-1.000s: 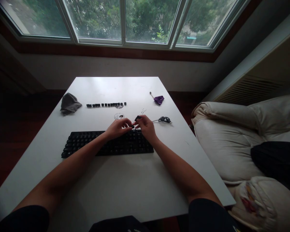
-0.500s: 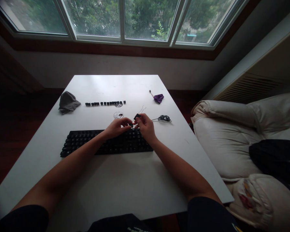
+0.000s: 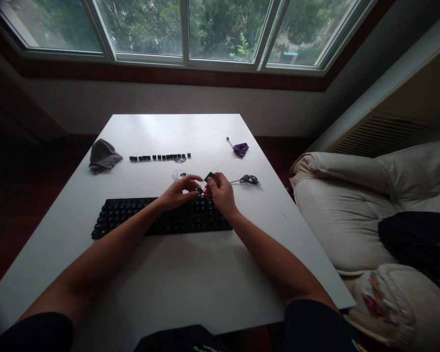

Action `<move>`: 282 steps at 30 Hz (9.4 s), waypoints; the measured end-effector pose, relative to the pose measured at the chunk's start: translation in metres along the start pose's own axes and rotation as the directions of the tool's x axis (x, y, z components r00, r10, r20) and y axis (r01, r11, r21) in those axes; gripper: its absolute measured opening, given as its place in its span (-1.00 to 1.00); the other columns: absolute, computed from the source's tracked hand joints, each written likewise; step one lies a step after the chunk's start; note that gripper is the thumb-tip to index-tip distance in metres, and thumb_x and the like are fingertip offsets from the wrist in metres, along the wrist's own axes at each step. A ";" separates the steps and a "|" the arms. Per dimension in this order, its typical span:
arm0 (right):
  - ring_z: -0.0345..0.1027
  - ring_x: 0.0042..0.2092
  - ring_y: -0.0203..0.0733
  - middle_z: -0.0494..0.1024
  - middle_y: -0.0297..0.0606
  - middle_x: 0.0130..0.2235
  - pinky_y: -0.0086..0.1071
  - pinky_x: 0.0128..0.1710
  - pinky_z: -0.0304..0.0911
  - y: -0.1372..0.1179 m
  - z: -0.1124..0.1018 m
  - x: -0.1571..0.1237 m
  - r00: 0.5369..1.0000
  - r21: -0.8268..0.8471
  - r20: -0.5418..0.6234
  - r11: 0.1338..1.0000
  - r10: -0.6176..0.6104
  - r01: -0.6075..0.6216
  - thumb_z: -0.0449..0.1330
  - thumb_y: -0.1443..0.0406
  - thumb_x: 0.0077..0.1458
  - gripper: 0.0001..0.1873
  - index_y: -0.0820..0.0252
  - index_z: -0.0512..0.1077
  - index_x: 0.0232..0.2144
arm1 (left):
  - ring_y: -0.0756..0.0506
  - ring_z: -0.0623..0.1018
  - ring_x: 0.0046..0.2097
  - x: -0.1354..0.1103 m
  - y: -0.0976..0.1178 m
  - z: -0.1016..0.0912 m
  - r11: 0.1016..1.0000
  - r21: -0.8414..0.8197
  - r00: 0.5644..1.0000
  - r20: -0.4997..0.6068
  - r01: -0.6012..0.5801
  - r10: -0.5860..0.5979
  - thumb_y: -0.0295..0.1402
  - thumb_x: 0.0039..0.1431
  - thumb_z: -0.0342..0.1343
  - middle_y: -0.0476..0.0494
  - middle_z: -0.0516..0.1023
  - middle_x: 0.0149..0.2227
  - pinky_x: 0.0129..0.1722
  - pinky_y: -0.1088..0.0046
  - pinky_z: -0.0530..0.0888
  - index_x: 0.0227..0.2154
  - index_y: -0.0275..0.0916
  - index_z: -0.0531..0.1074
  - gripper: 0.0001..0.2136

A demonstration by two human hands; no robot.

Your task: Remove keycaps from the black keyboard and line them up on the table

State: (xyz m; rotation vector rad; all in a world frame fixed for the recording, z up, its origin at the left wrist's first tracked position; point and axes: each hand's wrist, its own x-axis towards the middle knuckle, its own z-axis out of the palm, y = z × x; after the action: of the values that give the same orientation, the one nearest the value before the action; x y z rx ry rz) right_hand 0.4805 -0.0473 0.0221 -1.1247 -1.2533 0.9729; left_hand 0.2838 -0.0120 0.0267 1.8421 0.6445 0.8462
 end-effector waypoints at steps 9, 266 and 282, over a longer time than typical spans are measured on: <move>0.39 -0.50 -0.27 0.49 -0.40 -0.49 -0.39 -0.48 0.37 0.006 -0.001 0.003 0.999 0.003 0.002 0.999 0.050 -0.050 0.21 -0.05 0.22 -0.63 0.11 0.35 -0.31 | -0.04 0.56 -0.20 0.000 0.004 0.000 0.994 0.100 0.999 0.028 -0.047 0.044 -0.35 0.25 0.19 -0.16 0.61 -0.14 -0.12 0.39 0.49 -0.04 -0.23 0.47 -0.76; 0.45 -0.48 -0.18 0.55 -0.35 -0.52 -0.32 -0.36 0.36 0.002 -0.020 0.005 0.992 -0.357 0.082 0.926 -0.096 0.119 0.19 0.01 0.25 -0.68 0.08 0.42 -0.39 | -0.05 0.59 -0.22 0.007 -0.008 0.015 0.987 0.133 0.993 0.060 0.091 -0.100 -0.34 0.16 0.24 -0.09 0.64 -0.21 -0.13 0.39 0.52 -0.12 -0.21 0.55 -0.78; 0.38 -0.54 -0.23 0.51 -0.35 -0.55 -0.36 -0.47 0.30 0.000 -0.014 0.007 1.000 -0.201 0.014 0.980 -0.003 0.006 0.18 -0.03 0.26 -0.62 0.11 0.36 -0.41 | -0.02 0.57 -0.22 0.005 -0.002 0.016 0.996 0.093 1.000 -0.004 -0.013 0.014 -0.34 0.23 0.21 -0.13 0.63 -0.17 -0.16 0.42 0.49 -0.05 -0.23 0.49 -0.76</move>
State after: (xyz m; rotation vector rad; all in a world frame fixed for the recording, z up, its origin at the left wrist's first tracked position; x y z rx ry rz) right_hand 0.4955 -0.0422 0.0239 -1.2725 -1.3885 0.8655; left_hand 0.2989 -0.0161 0.0217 1.9306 0.6849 0.8415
